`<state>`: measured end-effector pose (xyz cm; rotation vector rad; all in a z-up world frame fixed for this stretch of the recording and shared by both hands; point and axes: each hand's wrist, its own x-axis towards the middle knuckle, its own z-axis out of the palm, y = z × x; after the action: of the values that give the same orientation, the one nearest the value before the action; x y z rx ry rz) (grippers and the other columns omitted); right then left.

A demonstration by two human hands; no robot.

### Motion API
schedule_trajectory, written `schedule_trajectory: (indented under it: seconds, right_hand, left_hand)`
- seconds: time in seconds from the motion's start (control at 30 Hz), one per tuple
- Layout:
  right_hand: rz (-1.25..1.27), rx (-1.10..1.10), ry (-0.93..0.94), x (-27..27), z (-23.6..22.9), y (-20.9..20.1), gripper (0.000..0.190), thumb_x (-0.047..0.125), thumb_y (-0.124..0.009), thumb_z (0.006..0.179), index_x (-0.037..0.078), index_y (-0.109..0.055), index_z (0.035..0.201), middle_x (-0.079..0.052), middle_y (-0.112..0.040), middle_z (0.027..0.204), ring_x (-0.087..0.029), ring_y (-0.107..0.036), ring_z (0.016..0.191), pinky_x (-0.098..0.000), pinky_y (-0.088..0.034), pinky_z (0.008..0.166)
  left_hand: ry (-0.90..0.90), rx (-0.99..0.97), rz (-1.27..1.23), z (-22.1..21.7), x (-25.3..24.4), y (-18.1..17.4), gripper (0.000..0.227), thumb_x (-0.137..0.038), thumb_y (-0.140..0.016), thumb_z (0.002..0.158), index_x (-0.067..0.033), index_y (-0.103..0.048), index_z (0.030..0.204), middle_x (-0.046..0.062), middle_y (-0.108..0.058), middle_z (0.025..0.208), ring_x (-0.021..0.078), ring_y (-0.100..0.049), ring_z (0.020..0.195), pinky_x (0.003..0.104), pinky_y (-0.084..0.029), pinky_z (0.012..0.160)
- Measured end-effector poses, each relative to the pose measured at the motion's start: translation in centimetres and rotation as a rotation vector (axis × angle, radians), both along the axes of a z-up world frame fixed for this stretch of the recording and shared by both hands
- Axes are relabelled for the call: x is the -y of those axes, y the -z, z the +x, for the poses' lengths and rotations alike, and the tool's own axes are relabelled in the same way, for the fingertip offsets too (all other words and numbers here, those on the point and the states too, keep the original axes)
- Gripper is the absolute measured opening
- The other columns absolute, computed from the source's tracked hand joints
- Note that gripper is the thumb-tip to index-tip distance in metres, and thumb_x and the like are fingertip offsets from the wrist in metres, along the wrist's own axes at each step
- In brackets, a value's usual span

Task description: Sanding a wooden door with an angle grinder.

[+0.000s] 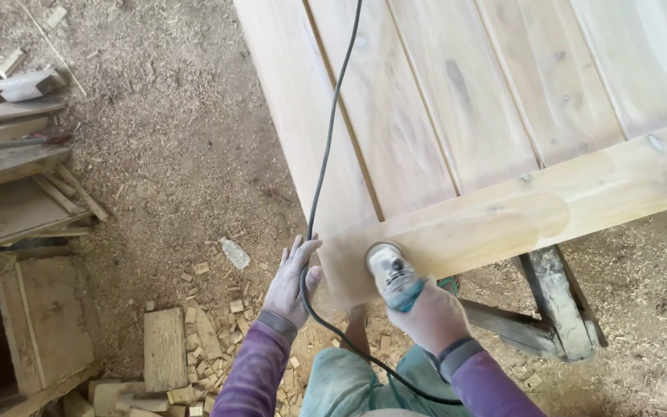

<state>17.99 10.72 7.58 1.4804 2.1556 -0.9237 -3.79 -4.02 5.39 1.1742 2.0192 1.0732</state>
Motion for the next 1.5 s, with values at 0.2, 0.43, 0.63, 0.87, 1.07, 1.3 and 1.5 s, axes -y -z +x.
schedule_trajectory:
  seconds: [0.2,0.43,0.63,0.87,1.07,1.3,1.5]
  right_hand:
    - [-0.065,-0.023,-0.191,2.9,-2.8,0.5,0.064,0.05,-0.079,0.074,0.003,-0.054,0.109,-0.009,-0.072,0.088,-0.022,-0.074,0.082,-0.0365,-0.063,0.079]
    - [-0.068,-0.056,-0.353,5.0,-3.9,-1.7,0.055,0.04,-0.08,0.073,0.003,-0.054,0.105,-0.017,-0.07,0.088,-0.035,-0.071,0.086,-0.0461,-0.059,0.081]
    - [-0.027,0.004,-0.352,1.2,1.3,-1.4,0.052,0.047,-0.076,0.078,0.01,-0.058,0.11,-0.012,-0.069,0.093,-0.025,-0.072,0.084,-0.0394,-0.062,0.074]
    - [-0.052,0.27,-0.035,-6.1,9.6,-0.8,0.06,0.046,-0.081,0.078,0.008,-0.054,0.116,-0.004,-0.073,0.096,-0.015,-0.076,0.083,-0.03,-0.068,0.073]
    - [0.0,0.135,0.284,-10.0,13.4,-2.5,0.048,0.035,-0.083,0.077,0.014,-0.065,0.116,-0.002,-0.077,0.095,-0.015,-0.074,0.083,-0.0354,-0.064,0.076]
    - [0.009,-0.099,0.681,-16.8,20.6,0.8,0.041,0.028,-0.077,0.09,0.007,-0.066,0.123,-0.015,-0.075,0.1,-0.026,-0.068,0.078,-0.047,-0.061,0.072]
    - [0.021,-0.164,0.824,-16.7,16.4,-1.6,0.037,0.029,-0.076,0.088,0.007,-0.066,0.116,-0.015,-0.072,0.095,-0.025,-0.068,0.075,-0.0461,-0.061,0.074]
  left_hand:
    - [-0.02,-0.012,0.002,-1.5,0.7,-0.3,0.068,-0.06,-0.035,0.102,-0.0063,-0.051,0.141,0.024,-0.055,0.146,0.0442,-0.032,0.151,0.052,-0.019,0.125]
    - [-0.009,-0.035,-0.019,-2.0,0.8,0.5,0.067,-0.059,-0.037,0.102,-0.006,-0.05,0.141,0.024,-0.055,0.146,0.0438,-0.032,0.151,0.051,-0.019,0.124]
    - [0.014,-0.047,-0.053,-0.6,0.2,2.8,0.073,-0.063,-0.037,0.1,-0.0049,-0.047,0.143,0.024,-0.049,0.151,0.0438,-0.031,0.15,0.051,-0.019,0.124]
    - [0.119,-0.113,-0.109,3.9,-2.7,4.2,0.075,-0.066,-0.034,0.099,-0.009,-0.048,0.145,0.024,-0.045,0.154,0.039,-0.025,0.154,0.051,-0.014,0.126]
    - [0.201,-0.17,-0.164,5.8,-4.4,5.0,0.072,-0.063,-0.036,0.1,-0.0078,-0.045,0.145,0.025,-0.039,0.157,0.0387,-0.017,0.155,0.052,-0.008,0.125]
    - [0.199,-0.164,-0.163,5.2,-4.5,5.6,0.07,-0.061,-0.038,0.1,-0.0083,-0.047,0.145,0.025,-0.04,0.156,0.0391,-0.019,0.155,0.051,-0.009,0.126]
    - [0.126,-0.079,-0.118,4.3,-4.1,4.9,0.074,-0.065,-0.036,0.099,-0.0072,-0.048,0.144,0.025,-0.042,0.156,0.0394,-0.022,0.154,0.051,-0.012,0.125]
